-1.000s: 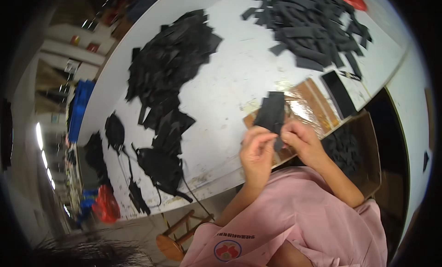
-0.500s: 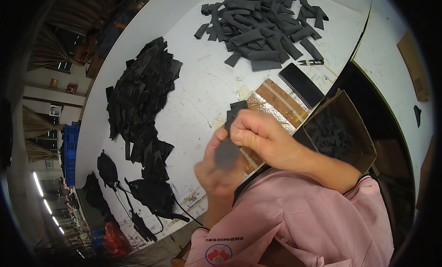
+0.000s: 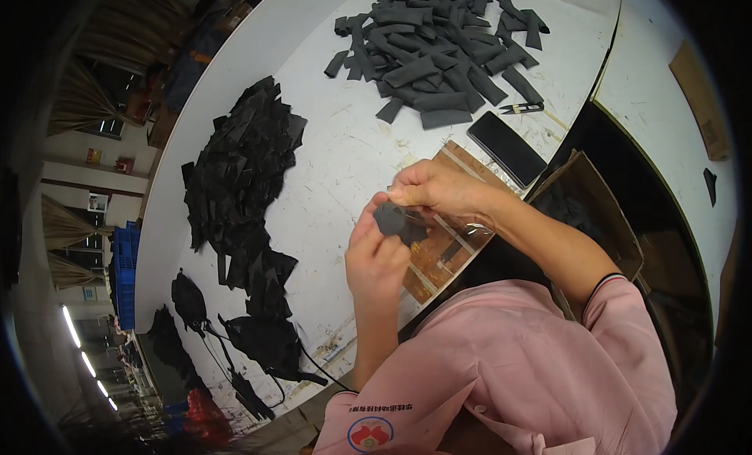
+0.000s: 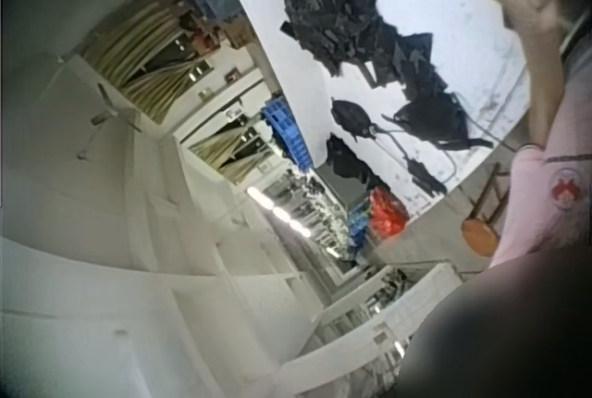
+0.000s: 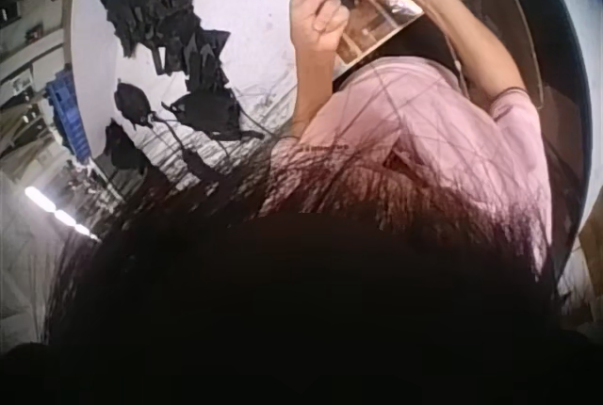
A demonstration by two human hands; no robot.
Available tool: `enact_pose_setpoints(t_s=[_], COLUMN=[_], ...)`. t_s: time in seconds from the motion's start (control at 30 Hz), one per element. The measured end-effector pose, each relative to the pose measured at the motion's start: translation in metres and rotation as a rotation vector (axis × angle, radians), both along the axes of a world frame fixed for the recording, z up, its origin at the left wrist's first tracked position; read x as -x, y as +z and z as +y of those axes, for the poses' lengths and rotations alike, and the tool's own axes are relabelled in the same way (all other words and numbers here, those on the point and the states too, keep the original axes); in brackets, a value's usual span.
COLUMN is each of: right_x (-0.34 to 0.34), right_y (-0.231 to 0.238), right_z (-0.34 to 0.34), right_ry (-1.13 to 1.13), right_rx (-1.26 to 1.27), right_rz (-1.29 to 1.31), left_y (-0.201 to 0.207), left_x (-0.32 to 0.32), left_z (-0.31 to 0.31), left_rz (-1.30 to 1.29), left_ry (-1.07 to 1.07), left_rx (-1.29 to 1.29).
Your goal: Applying adhesive and assembling small black foam and rubber components for footwear on an industrial workbench.
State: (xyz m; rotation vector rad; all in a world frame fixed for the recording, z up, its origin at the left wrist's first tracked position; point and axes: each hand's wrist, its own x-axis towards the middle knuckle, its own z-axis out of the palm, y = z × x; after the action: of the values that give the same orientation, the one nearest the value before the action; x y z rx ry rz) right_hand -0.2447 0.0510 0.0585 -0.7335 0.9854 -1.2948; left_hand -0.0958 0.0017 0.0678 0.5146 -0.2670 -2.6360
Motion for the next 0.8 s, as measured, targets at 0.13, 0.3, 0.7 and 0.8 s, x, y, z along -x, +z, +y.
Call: enact_pose_setpoints(t_s=[0.13,0.3,0.7,0.8], right_x=[0.0,-0.009,-0.009,-0.005], right_y=[-0.015,-0.023,-0.033,-0.027], right_z=[0.004,0.006,0.006,0.008], right_ry=[0.094,-0.02,-0.064,-0.08], right_rx=[0.11,0.043,0.091,0.015], right_rz=[0.073,0.003,-0.083,0.031], left_y=[0.002,-0.023,-0.021,-0.002], left_x=[-0.003,-0.005,-0.006,0.002], left_z=[0.019,-0.001,0.002,0.002], left_rz=[-0.274,-0.316,-0.411,-0.416], left_ry=[0.101,0.141,0.108,0.303], left_rx=[0.627,0.279,0.813,1.23])
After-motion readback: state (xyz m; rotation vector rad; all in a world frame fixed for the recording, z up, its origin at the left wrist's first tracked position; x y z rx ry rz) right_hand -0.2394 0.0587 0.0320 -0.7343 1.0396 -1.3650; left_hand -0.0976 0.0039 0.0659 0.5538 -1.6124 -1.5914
